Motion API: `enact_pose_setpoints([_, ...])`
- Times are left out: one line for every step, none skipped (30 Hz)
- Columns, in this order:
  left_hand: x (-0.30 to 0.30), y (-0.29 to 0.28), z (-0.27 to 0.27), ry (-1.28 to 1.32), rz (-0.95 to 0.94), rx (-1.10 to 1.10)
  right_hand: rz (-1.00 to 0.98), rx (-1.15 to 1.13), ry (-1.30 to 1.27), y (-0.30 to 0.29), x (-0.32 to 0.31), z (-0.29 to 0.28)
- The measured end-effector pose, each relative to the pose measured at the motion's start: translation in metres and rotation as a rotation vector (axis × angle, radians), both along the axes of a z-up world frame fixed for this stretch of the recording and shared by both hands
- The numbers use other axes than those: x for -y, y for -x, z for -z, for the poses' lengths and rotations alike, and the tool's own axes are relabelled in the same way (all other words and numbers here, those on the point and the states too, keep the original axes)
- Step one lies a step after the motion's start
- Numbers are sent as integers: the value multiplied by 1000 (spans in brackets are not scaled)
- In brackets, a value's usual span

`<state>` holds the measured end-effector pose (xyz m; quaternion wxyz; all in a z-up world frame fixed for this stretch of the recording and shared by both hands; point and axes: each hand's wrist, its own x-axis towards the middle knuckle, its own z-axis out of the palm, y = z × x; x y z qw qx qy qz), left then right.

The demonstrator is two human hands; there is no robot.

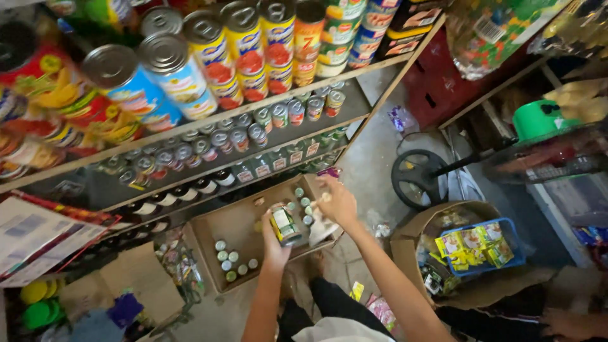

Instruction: Wiping canned goods with a cloth and organizing them on a shelf and in a box.

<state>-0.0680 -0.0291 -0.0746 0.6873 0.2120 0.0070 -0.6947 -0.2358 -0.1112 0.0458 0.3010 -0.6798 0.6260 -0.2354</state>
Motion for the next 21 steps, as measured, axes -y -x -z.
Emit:
enact_pose_setpoints([12,2,3,0,2,-3,2,-3,0,12,5,19])
enact_pose_setpoints([25,5,7,-72,9,67,-139,3,-77,24,10,37])
enact_pose_setpoints([42,6,11,-138,15,137,-281,8,-146,35,19,55])
enact_pose_setpoints([59,14,23,-132,16,134,-279,4,-140,38,22,71])
enact_pose_setpoints([81,21,35,-216,16,452,-304,191,-217,40,31,87])
enact_pose_setpoints([103,27,48,-300,11,771,-329,378,-294,42,39,103])
enact_pose_setpoints([126,36,41,-294,2,769,-336,376,-287,43,59,99])
enact_pose_setpoints([149,45,36,-213,-88,1048,-382,366,-157,44,78,95])
enact_pose_setpoints([161,54,34,-131,-161,1327,-413,358,-40,46,87,95])
enact_pose_setpoints([179,64,36,-134,-152,1327,-407,359,-46,51,104,119])
enact_pose_setpoints([199,72,38,-75,-254,1431,-331,375,-40,55,123,143])
enact_pose_setpoints([218,81,39,-15,-358,1532,-255,391,-33,58,143,167])
enact_pose_setpoints([235,87,34,-9,-360,1533,-254,392,-28,58,156,169])
enact_pose_setpoints([251,92,28,-59,-344,1492,-162,366,-162,57,169,171])
enact_pose_setpoints([261,101,24,-115,-320,1448,-68,336,-304,59,176,174])
enact_pose_setpoints([271,105,26,-116,-314,1446,-64,334,-307,64,186,185])
enact_pose_setpoints([279,109,29,-78,-335,1491,-68,366,-244,68,195,197])
enact_pose_setpoints([286,113,32,-40,-355,1536,-73,398,-181,72,203,209])
enact_pose_setpoints([293,116,38,-49,-357,1535,-79,396,-187,75,209,214])
enact_pose_setpoints([299,118,43,-64,-346,1503,-80,440,-188,77,215,219])
enact_pose_setpoints([304,118,47,-80,-338,1472,-83,485,-189,77,220,224])
